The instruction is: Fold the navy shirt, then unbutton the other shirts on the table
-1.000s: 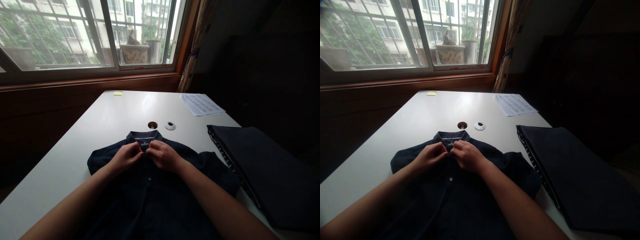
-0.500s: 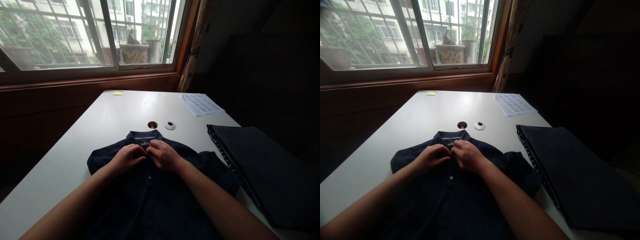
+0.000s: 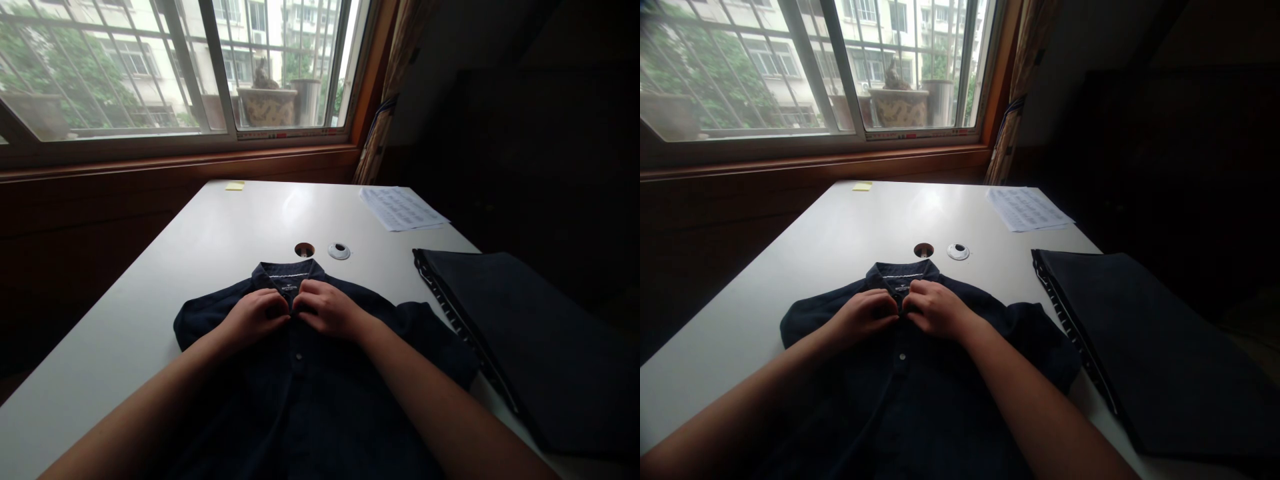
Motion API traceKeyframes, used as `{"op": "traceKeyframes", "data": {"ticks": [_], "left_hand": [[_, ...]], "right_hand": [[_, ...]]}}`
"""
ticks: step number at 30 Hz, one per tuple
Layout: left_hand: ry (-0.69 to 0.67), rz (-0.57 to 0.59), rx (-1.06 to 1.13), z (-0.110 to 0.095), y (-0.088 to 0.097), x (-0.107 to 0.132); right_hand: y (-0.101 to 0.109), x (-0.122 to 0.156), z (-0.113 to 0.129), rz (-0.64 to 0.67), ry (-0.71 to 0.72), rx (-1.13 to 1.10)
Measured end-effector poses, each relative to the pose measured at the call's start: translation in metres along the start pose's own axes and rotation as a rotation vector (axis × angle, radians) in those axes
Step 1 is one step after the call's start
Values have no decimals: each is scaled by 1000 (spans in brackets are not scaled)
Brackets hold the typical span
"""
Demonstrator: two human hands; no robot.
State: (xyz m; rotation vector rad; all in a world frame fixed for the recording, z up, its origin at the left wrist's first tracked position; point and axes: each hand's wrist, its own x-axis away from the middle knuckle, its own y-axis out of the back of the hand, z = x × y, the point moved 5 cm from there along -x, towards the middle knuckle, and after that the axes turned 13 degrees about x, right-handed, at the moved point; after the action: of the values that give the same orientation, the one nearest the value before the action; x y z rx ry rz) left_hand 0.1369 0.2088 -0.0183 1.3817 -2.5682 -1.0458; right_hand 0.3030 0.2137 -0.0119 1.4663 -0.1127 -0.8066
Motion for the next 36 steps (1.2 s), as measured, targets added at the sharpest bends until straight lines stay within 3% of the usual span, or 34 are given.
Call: {"op": "traceKeyframes", "data": {"ticks": [25,31,36], "left_hand": [[-102,24,-96,2,-3,4],[-225,118,-202,-9,-2,5],[-251,149,-274,-14,0,7]], "right_hand": [[-2,1,8,-101,73,84],[2,-1,13,-90,116,168],[6,-1,12,-71,138,163]]}}
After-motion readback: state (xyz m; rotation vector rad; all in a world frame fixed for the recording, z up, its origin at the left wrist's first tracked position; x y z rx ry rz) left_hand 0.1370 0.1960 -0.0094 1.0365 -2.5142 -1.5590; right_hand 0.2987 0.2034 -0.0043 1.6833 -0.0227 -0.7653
